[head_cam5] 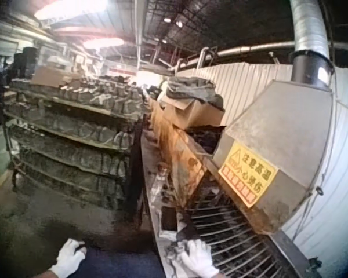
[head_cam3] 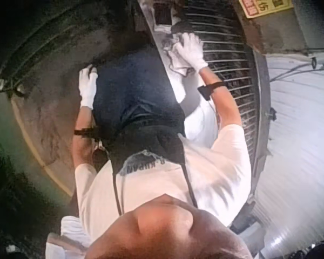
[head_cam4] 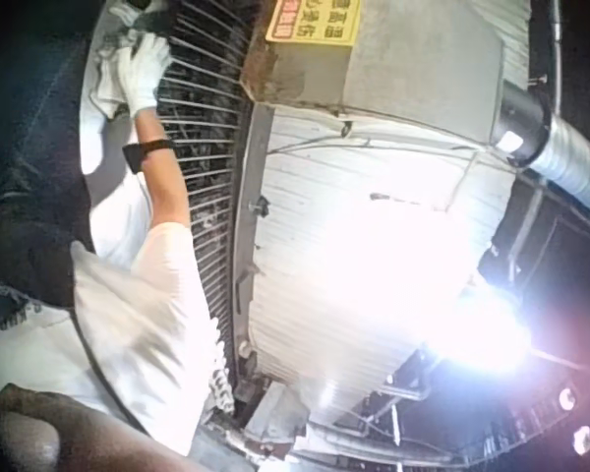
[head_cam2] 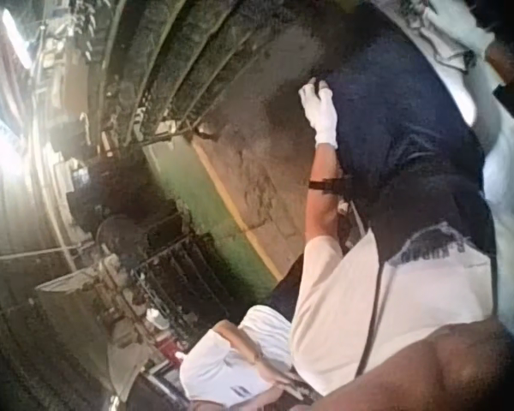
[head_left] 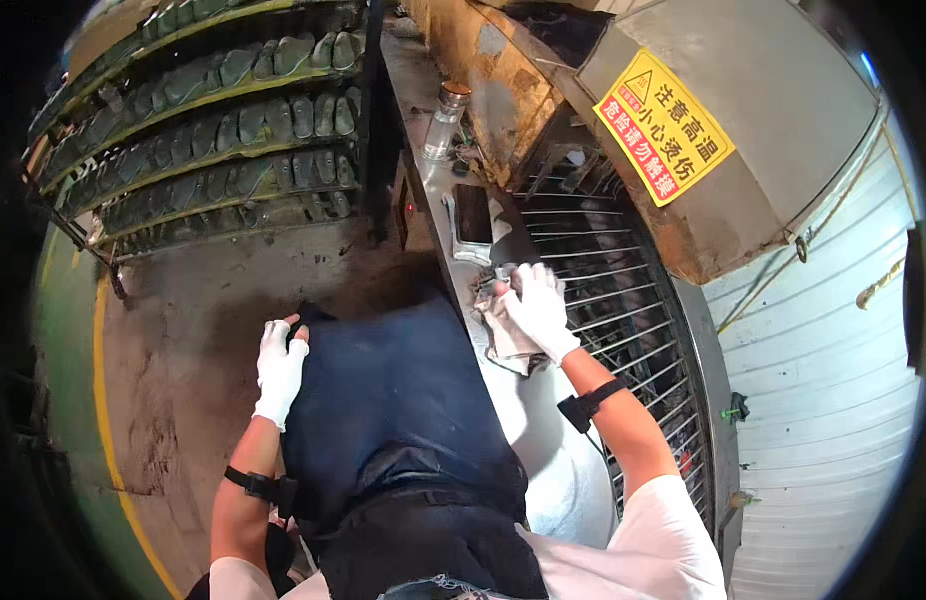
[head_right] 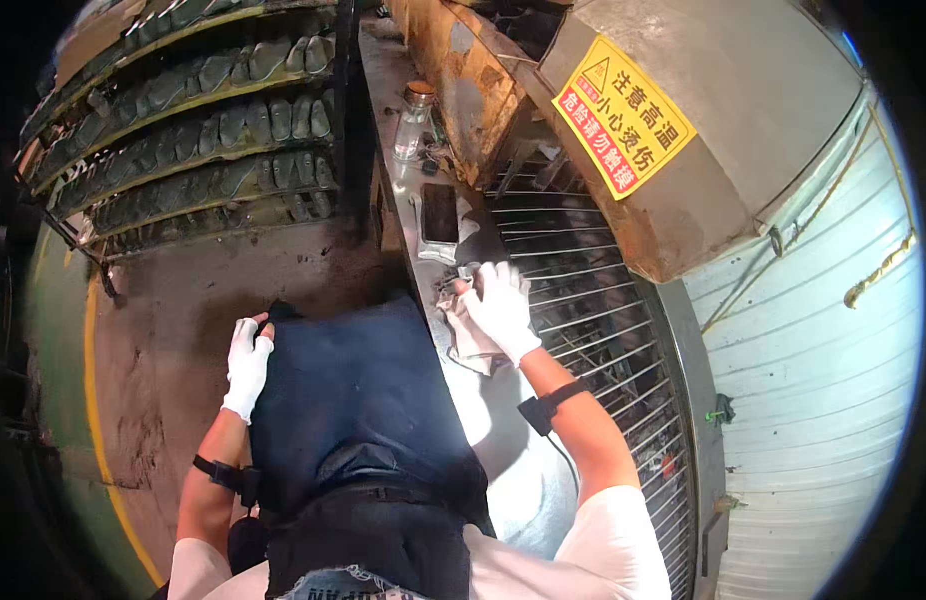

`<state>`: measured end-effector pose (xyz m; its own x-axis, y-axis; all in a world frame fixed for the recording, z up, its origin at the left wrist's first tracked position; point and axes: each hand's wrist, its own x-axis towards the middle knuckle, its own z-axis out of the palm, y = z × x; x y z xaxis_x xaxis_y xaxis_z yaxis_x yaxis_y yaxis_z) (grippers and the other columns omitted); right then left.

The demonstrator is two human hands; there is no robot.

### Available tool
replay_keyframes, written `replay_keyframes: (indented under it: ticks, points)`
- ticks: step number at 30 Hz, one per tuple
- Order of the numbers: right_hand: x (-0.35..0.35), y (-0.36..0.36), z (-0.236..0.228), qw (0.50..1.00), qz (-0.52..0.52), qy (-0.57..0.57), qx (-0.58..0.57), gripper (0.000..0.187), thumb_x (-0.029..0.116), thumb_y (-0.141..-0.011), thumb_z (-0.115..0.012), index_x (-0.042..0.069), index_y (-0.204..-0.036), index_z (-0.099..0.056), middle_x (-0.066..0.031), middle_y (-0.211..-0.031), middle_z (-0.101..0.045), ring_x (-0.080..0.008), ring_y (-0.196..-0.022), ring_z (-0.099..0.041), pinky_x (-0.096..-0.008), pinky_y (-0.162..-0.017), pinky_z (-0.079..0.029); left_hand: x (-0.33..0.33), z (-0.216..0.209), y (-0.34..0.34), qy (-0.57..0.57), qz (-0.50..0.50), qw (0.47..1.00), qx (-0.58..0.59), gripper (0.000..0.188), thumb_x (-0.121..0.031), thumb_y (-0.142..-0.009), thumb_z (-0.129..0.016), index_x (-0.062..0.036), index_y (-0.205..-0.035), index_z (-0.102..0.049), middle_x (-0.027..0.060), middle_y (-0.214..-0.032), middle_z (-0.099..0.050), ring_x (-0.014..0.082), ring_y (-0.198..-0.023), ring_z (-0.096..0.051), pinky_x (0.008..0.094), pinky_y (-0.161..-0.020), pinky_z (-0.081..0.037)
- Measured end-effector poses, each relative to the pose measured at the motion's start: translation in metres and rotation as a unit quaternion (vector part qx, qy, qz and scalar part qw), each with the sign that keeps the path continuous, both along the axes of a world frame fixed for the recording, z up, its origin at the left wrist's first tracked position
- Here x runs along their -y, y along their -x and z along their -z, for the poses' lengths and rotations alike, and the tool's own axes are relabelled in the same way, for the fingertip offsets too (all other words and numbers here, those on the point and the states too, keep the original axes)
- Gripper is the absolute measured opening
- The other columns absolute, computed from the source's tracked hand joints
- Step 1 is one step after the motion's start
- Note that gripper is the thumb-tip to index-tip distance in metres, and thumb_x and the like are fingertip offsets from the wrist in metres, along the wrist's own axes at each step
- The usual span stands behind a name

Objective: Manually fitting and pressing rubber soles onto white shoe uppers taken from a conveyor heater.

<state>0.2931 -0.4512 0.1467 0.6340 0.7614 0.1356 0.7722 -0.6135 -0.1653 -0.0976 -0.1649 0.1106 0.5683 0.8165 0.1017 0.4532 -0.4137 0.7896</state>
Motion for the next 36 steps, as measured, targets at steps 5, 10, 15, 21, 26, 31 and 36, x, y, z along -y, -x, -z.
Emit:
replay_keyframes:
  ticks: [5,10,15,21,26,31,36]
  points:
    - [-0.006,-0.006,0.04,0.999,-0.013,-0.021,0.026,0.073,0.054,-0.1,-0.066,0.006,-0.155,-0.058,-0.0238,-0.152,-0.055,-0.0449,-0.146,-0.05,-0.0639,-0.117,-0.042,0.002,-0.007,-0.011,0.013,0.01,1.0,-0.002,0.031,-0.022,-0.106,-0.067,0.0041,-0.123,-0.069,0.0182,-0.122,-0.067,0.0357,-0.113,-0.067,0.0422,-0.101,-0.052]
    - [-0.009,-0.005,0.039,0.998,-0.021,-0.06,0.013,0.074,0.052,-0.099,-0.066,0.005,-0.156,-0.058,-0.0246,-0.148,-0.056,-0.0463,-0.143,-0.051,-0.0617,-0.115,-0.044,-0.001,-0.004,-0.011,0.053,0.008,0.999,0.005,0.032,-0.019,-0.107,-0.063,0.0036,-0.129,-0.069,0.0179,-0.121,-0.066,0.0316,-0.106,-0.064,0.0394,-0.1,-0.051]
    - [-0.012,-0.009,0.038,0.998,-0.028,-0.063,0.0,0.074,0.051,-0.099,-0.066,0.004,-0.156,-0.057,-0.0261,-0.151,-0.056,-0.0473,-0.145,-0.05,-0.0602,-0.117,-0.044,-0.009,0.019,-0.009,0.051,0.03,0.998,0.01,0.041,-0.02,-0.106,-0.064,-0.001,-0.142,-0.066,0.0195,-0.123,-0.065,0.0335,-0.109,-0.064,0.0424,-0.103,-0.051]
    - [-0.007,-0.009,0.04,0.998,-0.017,-0.068,-0.006,0.074,0.048,-0.099,-0.065,0.005,-0.158,-0.056,-0.0275,-0.154,-0.055,-0.0467,-0.146,-0.05,-0.0599,-0.118,-0.043,0.047,-0.048,-0.037,-0.238,0.088,0.967,-0.005,0.06,-0.011,-0.089,-0.08,-0.0065,-0.147,-0.064,0.0217,-0.135,-0.063,0.0423,-0.128,-0.061,0.0501,-0.112,-0.05]
    - [-0.008,-0.004,0.043,0.998,-0.014,-0.056,-0.005,0.072,0.049,-0.099,-0.064,0.008,-0.157,-0.057,-0.0249,-0.154,-0.055,-0.0444,-0.147,-0.049,-0.0616,-0.118,-0.042,0.109,-0.037,-0.051,-0.047,0.343,0.937,0.039,0.025,-0.029,-0.098,-0.077,-0.0056,-0.093,-0.069,0.0177,-0.091,-0.065,0.0393,-0.087,-0.069,0.0476,-0.078,-0.056]
    - [-0.007,-0.006,0.045,0.999,-0.014,-0.042,-0.013,0.071,0.051,-0.1,-0.062,0.01,-0.158,-0.056,-0.0231,-0.155,-0.054,-0.0449,-0.147,-0.049,-0.063,-0.119,-0.04,0.132,-0.003,-0.061,0.041,0.504,0.85,-0.147,0.041,-0.048,-0.093,-0.081,-0.0102,-0.091,-0.065,0.011,-0.1,-0.065,0.0356,-0.096,-0.068,0.048,-0.085,-0.055]
    - [-0.01,-0.014,0.042,0.995,-0.049,-0.089,0.015,0.064,0.047,-0.102,-0.063,0.008,-0.153,-0.059,-0.0283,-0.15,-0.058,-0.048,-0.139,-0.053,-0.0599,-0.116,-0.044,0.131,-0.002,-0.059,0.01,0.494,0.863,-0.104,0.051,-0.049,-0.081,-0.091,-0.0094,-0.098,-0.063,0.0107,-0.105,-0.063,0.0356,-0.103,-0.065,0.048,-0.092,-0.055]
